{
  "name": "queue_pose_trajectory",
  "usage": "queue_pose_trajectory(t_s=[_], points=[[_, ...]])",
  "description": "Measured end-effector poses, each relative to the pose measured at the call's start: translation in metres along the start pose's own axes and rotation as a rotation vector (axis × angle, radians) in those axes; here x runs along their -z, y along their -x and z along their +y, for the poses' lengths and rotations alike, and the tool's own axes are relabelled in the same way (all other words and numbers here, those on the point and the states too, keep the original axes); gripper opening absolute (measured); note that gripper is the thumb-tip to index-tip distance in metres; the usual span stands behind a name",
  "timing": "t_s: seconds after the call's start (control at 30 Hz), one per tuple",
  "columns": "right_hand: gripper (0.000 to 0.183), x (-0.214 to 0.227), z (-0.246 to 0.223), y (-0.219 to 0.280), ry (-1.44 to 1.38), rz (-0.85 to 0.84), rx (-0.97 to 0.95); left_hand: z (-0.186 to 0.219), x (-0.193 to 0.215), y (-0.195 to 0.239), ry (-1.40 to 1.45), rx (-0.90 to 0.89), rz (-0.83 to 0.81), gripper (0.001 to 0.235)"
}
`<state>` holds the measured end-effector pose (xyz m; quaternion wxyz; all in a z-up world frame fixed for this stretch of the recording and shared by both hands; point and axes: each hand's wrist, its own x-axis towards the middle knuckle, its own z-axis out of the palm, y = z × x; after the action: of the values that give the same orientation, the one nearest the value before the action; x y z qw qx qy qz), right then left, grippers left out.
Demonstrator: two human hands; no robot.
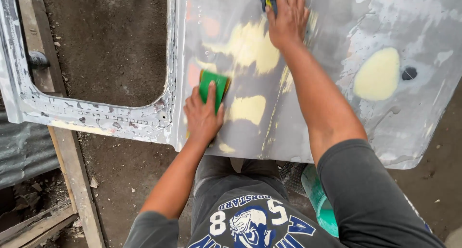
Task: The person sands a large, flat, gray surface using a green sanding block in their right hand while holding a dark cloth in their left hand. They move the sanding block back and forth across the surface, focusing on areas with yellowish residue.
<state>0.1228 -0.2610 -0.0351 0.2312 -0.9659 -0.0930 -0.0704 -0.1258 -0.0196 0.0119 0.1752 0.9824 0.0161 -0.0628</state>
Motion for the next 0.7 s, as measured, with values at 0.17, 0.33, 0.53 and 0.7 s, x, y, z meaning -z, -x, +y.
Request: queue_pose_trajectory(t_s=[0.17,0.33,0.53,0.7], points=[[0.057,-0.026,-0.018,0.014,-0.025,-0.116,0.141,-0.041,0.005,0.034,-0.033,0.069,0.068,0.078],[0.062,-0.009,-0.093,0.141,-0.076,-0.259,0.194,-0.049,0.004,0.036,0.005,0.026,0.130,0.077],[0.060,0.042,-0.098,0.273,-0.161,-0.364,0.166,-0.054,-0.004,0.031,-0.058,-0.010,0.078,0.078],[0.055,0.046,-0.015,0.296,0.103,0.046,-0.251,-0.016,0.003,0.020,0.009,-0.040,-0.082,0.078]])
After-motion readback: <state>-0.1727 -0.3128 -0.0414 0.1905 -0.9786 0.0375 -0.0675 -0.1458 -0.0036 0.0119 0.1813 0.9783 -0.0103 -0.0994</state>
